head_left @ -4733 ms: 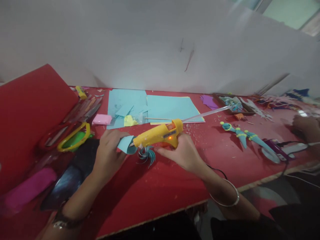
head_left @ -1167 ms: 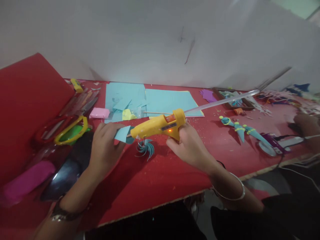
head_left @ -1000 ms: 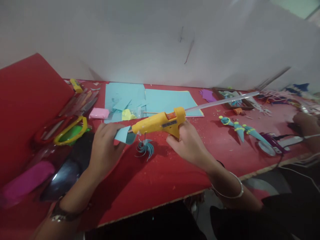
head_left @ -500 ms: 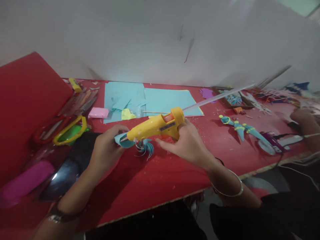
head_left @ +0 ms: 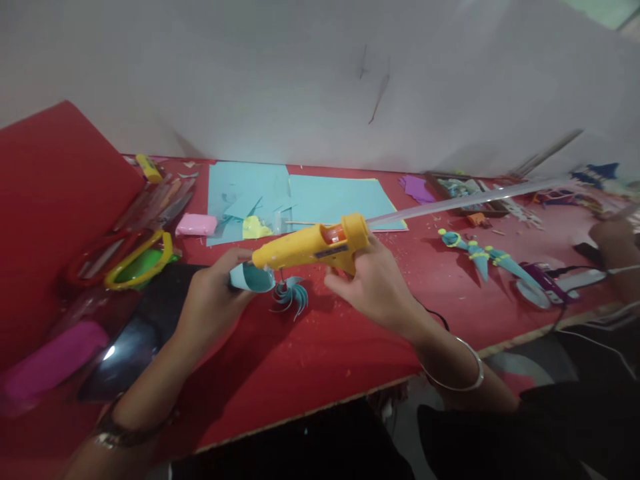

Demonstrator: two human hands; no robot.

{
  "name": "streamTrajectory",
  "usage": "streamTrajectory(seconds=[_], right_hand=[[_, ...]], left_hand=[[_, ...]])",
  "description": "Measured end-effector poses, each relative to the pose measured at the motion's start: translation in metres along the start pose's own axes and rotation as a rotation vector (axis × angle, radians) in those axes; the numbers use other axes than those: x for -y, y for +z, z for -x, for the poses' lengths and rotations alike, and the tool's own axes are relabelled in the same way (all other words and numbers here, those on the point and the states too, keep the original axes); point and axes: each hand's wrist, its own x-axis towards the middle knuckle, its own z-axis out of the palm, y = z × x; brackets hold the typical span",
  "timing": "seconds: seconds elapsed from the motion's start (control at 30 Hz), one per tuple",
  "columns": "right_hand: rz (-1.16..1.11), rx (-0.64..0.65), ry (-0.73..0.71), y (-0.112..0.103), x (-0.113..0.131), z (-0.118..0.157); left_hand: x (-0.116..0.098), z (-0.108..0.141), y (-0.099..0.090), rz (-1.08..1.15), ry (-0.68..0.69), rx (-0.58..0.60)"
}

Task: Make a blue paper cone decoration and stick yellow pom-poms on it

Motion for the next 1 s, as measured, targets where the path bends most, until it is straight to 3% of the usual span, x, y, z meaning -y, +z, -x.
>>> streamTrajectory(seconds=[0.13,0.33,0.63,1.0], right_hand=[[0.082,-0.004,0.016,-0.001,0.000,0.001],[0.149,0.048,0.021,-0.003,0.000,0.002],[0.158,0.098,0.024,-0.006,-0.002,0.004],[0.151,0.179,0.026,-0.007,-0.001,0.004]], left_hand=[[-0.001,0.000,-0.002,-0.001,-0.028,0.028],[0.002,0.001,-0.002,-0.031,0.004,-0.034],[0.012,-0.001,-0.005,-0.088,0.094,-0.041],[0.015,0.001,-0.005,-0.117,0.109,-0.071]])
